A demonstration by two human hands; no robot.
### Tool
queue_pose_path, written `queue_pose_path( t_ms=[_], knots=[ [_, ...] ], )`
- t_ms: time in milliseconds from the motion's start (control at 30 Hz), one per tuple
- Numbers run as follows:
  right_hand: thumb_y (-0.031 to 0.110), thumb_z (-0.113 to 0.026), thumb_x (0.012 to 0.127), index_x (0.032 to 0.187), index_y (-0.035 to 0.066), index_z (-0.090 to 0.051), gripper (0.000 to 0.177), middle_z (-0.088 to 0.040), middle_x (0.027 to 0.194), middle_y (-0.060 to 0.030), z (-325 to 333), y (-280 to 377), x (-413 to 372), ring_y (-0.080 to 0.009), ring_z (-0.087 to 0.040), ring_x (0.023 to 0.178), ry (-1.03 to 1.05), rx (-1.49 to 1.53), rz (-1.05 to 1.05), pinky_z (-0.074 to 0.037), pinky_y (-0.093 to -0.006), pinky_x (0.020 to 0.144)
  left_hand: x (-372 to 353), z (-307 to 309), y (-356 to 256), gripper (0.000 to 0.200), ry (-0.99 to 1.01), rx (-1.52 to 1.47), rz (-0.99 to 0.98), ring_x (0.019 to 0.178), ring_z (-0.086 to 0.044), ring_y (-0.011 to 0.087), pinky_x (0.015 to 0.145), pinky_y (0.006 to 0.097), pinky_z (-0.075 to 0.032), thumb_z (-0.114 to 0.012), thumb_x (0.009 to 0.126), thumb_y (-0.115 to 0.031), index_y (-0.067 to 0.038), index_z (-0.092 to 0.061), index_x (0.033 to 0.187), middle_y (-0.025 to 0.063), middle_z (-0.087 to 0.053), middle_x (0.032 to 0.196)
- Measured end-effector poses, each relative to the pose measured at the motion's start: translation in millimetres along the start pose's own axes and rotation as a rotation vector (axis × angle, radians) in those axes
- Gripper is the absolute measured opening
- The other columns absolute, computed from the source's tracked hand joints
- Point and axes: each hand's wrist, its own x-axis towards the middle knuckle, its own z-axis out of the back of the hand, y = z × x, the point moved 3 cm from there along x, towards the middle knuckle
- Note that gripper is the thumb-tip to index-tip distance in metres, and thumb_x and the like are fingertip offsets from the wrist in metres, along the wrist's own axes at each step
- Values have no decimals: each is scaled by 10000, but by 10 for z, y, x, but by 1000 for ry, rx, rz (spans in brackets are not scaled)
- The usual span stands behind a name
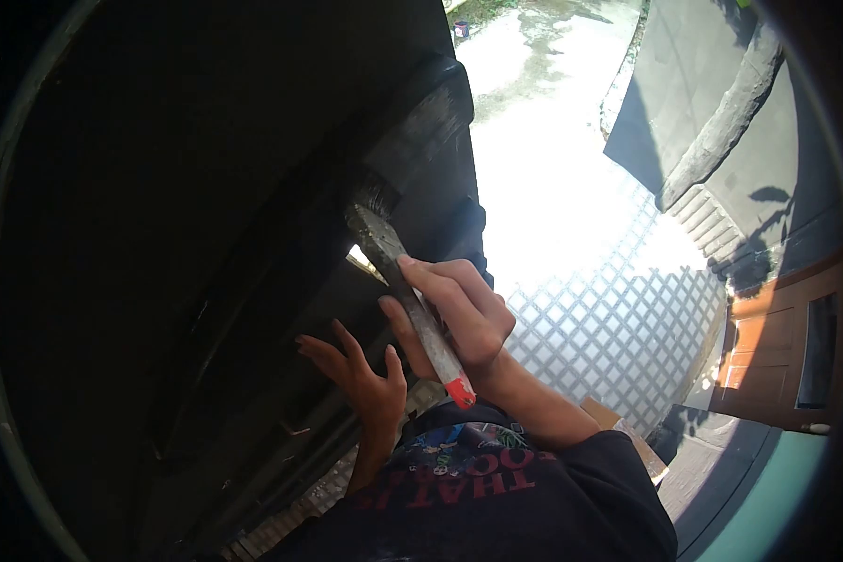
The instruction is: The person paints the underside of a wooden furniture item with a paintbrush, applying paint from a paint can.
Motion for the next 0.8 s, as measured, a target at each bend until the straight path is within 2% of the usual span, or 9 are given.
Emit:
queue_pose_path(
  t_ms=[167,267,367,567,733,800],
  knots=[
    [83,-809,781,1047,-76,-717,323,-705,846,-188,97,201,26,-201,-708,664,220,299,-42,-524,-243,543,-28,4,-6,855,-26,-13,-43,1509,15,580,1163,737,-87,-603,955,-341,-10,-170,1614,405,28,1618],
    [148,-819,789,1002,-64,-744,310,-722,834,-179,160,80,71,-211,-706,670,325,520,-129,-529,-266,558,-14,-5,7,844,-47,7,-58,1511,5,577,1168,729,-91,-598,960,-344,-5,-180,1610,404,21,1619],
    [69,-825,778,1031,-45,-755,286,-721,830,-146,132,-370,144,-210,-714,681,246,354,-129,-550,-276,596,-26,16,-4,839,-13,29,3,1514,1,571,1170,726,-92,-595,962,-349,6,-188,1605,406,15,1618],
    [75,-800,837,1022,-58,-750,233,-730,845,-135,329,-870,372,-181,-691,700,209,271,-78,-520,-264,623,-31,29,1,848,15,35,24,1516,1,565,1171,724,-91,-596,958,-359,16,-191,1602,405,6,1619],
    [43,-747,876,1059,-63,-734,212,-721,860,-138,572,-1233,528,-176,-679,763,44,127,-118,-508,-270,693,-18,29,4,860,31,14,53,1518,21,561,1171,722,-100,-619,946,-326,3,-179,1608,395,22,1624],
    [28,-727,890,1058,-62,-730,191,-706,833,-117,654,-1285,561,-149,-655,735,-41,-35,-83,-498,-271,676,-14,37,-13,890,28,13,58,1521,42,553,1184,703,-101,-656,925,-284,-18,-163,1617,378,48,1632]
  ],
)
